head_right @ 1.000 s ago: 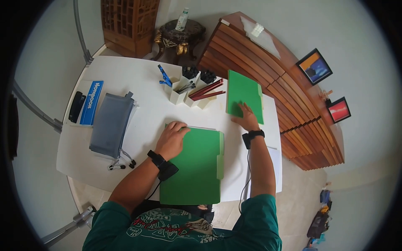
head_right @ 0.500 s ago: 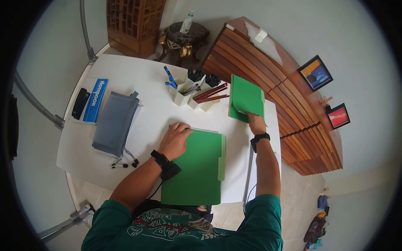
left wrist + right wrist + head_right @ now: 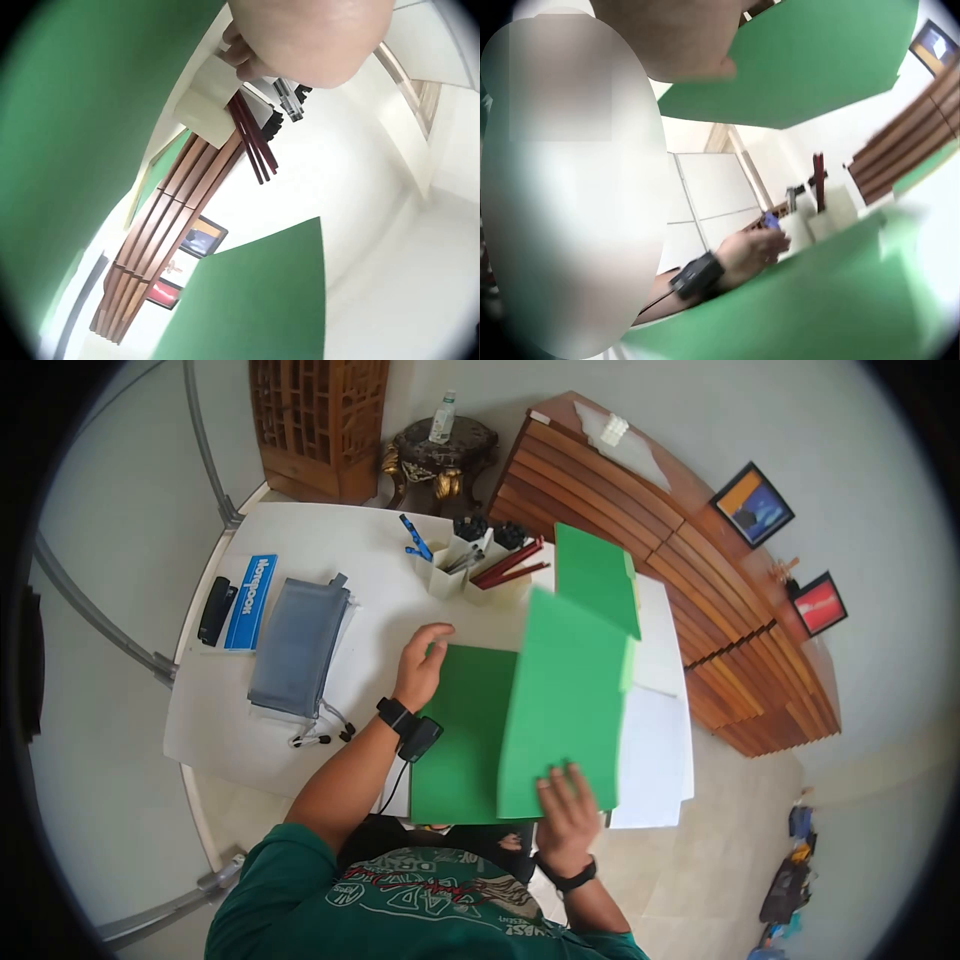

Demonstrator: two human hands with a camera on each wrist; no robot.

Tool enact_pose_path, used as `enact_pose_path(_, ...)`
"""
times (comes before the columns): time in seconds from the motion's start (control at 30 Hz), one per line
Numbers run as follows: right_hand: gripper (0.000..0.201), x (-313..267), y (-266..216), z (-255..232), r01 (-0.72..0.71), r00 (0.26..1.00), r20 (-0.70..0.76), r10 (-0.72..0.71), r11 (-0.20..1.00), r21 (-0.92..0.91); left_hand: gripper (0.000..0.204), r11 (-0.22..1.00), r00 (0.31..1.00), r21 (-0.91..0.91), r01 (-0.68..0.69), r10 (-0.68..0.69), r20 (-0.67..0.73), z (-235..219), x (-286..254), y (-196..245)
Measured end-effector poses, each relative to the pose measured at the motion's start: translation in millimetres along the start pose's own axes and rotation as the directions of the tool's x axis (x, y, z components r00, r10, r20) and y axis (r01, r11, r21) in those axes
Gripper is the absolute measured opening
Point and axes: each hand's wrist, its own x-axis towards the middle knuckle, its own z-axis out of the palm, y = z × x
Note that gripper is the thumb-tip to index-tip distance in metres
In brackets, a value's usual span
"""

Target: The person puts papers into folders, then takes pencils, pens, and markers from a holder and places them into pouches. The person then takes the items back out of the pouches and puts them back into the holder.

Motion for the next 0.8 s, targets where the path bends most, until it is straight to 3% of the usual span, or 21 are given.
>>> enact_pose_path(0.07,0.045,-10,-26,10,0.014,0.970,0.237,-0.044,0.992,0.129,0.024,0.988,0.999,-0.149,0.044,-0.047,-0.013,-1,1,-8)
enact_pose_path(0.13,0.041,-17,-32,28,0.059,0.920,0.370,-0.129,0.979,0.196,0.026,0.994,0.999,-0.103,0.035,-0.030,0.043,-1,-1,-10)
enact_pose_path(0.2,0.042,-17,-34,34,0.076,0.924,0.353,-0.149,0.974,0.212,0.030,0.987,0.997,0.149,-0.067,0.059,0.055,0,-3,-3)
enact_pose_path(0.4,0.054,-18,-46,46,0.153,0.897,0.369,-0.245,0.954,0.259,0.040,0.894,0.961,0.390,-0.221,0.132,0.244,4,-4,5)
enact_pose_path(0.47,0.054,-17,-48,47,0.155,0.886,0.380,-0.268,0.940,0.303,0.045,0.806,0.933,0.508,-0.304,0.142,0.332,3,-5,16)
enact_pose_path(0.6,0.052,-19,-49,45,0.074,0.904,0.366,-0.221,0.923,0.377,0.042,0.786,0.920,0.505,-0.358,0.204,0.335,5,-7,20)
enact_pose_path(0.7,0.050,-20,-44,44,0.050,0.902,0.369,-0.224,0.904,0.425,0.034,0.868,0.927,0.361,-0.341,0.246,0.284,6,-6,16)
enact_pose_path(0.77,0.048,-17,-37,36,-0.018,0.889,0.376,-0.260,0.802,0.597,0.028,0.952,0.977,0.277,-0.129,0.073,0.202,5,-6,8)
enact_pose_path(0.8,0.048,-16,-32,29,-0.023,0.889,0.381,-0.253,0.807,0.590,0.028,0.955,0.976,0.268,-0.129,0.074,0.206,4,-5,3)
